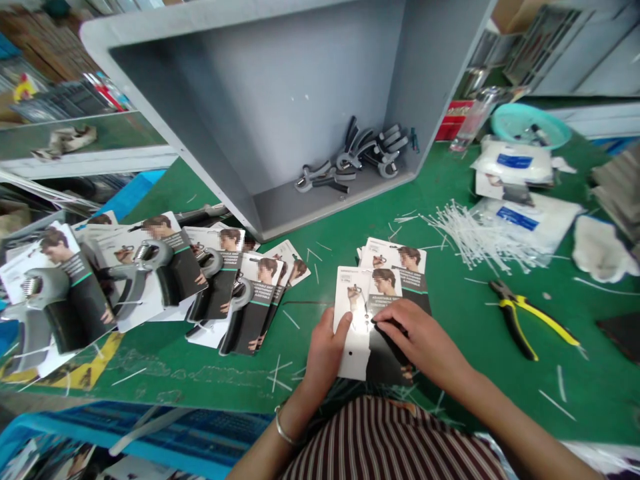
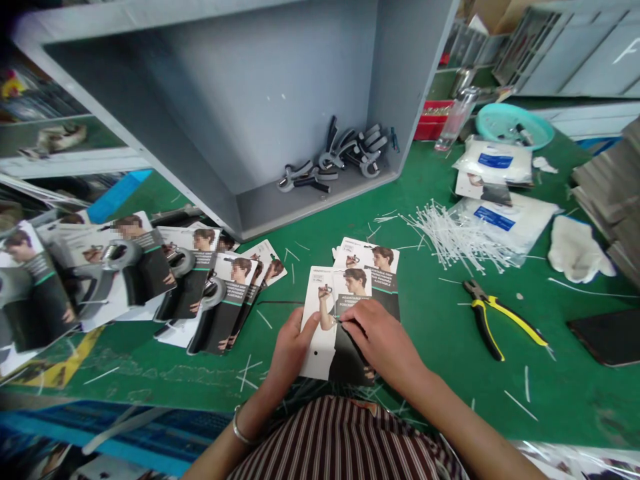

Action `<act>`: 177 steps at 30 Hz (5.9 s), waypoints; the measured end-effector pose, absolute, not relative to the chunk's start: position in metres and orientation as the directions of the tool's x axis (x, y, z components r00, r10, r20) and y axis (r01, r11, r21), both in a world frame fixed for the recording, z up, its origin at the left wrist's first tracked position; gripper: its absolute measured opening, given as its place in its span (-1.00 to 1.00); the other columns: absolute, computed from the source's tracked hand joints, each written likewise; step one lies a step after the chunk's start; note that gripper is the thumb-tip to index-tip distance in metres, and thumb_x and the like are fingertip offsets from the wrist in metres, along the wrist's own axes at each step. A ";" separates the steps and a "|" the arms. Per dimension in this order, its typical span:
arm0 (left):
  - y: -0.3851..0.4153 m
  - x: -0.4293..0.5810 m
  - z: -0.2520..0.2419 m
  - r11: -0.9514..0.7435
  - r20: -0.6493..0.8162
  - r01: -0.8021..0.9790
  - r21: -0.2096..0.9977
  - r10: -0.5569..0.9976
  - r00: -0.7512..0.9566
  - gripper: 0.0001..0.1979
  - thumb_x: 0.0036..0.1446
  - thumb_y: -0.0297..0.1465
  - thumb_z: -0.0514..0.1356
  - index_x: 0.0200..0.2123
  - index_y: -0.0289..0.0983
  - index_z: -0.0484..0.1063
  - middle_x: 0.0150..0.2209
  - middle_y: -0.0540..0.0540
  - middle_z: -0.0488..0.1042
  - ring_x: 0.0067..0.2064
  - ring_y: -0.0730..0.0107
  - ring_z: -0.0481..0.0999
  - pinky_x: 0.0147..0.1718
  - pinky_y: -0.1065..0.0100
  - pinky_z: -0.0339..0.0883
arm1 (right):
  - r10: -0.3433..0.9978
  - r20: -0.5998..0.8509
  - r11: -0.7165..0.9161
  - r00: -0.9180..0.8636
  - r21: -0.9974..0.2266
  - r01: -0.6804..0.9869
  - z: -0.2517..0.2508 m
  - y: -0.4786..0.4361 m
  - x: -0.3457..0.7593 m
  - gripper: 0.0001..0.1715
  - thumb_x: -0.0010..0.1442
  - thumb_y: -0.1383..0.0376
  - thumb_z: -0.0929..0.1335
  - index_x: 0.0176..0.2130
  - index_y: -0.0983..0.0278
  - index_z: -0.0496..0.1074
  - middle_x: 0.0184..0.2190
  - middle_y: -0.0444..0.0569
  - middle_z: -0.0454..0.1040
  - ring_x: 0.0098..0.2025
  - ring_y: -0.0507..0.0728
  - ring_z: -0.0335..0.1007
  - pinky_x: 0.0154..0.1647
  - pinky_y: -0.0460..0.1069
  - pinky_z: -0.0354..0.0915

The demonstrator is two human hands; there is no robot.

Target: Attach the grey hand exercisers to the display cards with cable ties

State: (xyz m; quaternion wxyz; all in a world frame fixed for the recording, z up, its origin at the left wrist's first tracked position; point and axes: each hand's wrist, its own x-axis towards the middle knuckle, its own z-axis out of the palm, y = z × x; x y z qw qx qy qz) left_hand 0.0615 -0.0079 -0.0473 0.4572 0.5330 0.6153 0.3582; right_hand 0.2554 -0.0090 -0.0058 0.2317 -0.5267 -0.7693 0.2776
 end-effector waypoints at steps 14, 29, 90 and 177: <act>-0.010 0.062 -0.049 0.180 -0.190 0.328 0.927 0.982 -0.005 -0.75 0.28 -0.24 0.08 -0.11 -0.25 0.44 -0.18 -0.14 0.57 -0.17 0.23 0.52 -0.14 0.31 0.29 | 0.802 0.123 0.571 -0.585 -0.450 0.687 -0.011 -0.006 0.246 -0.76 0.29 0.23 0.36 -0.07 0.29 0.42 -0.10 0.10 0.43 -0.04 0.22 0.34 0.00 0.11 0.31; -0.033 0.050 -0.033 0.410 -0.410 0.105 0.906 0.912 -0.026 -0.50 0.12 -0.06 0.20 -0.01 -0.28 0.33 -0.57 0.06 0.47 -0.57 0.35 0.42 -0.59 0.43 0.26 | 0.813 0.307 0.581 -0.494 -0.399 0.709 -0.026 -0.007 0.234 -0.75 0.37 0.27 0.27 -0.31 0.29 0.45 -0.31 0.01 0.48 -0.24 0.14 0.33 -0.19 0.01 0.29; 0.032 0.043 -0.010 0.435 -0.403 -0.009 0.900 0.841 0.362 -0.64 0.15 -0.10 0.21 -0.24 -0.32 0.48 -0.61 0.06 0.38 -0.69 0.54 0.33 -0.75 0.53 0.22 | 0.957 0.200 0.278 -0.209 -0.833 0.479 0.020 0.020 0.259 -0.84 0.37 0.22 0.27 -0.13 0.20 0.40 -0.21 -0.01 0.58 -0.21 0.13 0.57 -0.18 0.00 0.42; 0.005 0.040 -0.044 0.052 -0.095 0.115 0.992 0.909 0.406 -0.88 0.13 -0.43 0.24 -0.31 -0.30 0.60 -0.32 -0.07 0.55 -0.32 0.40 0.45 -0.32 0.45 0.30 | 0.876 -0.178 -0.015 -0.448 -0.939 0.344 -0.010 0.012 0.251 -0.83 0.30 0.19 0.34 -0.24 0.25 0.41 -0.45 -0.19 0.39 -0.40 0.02 0.26 -0.38 -0.10 0.11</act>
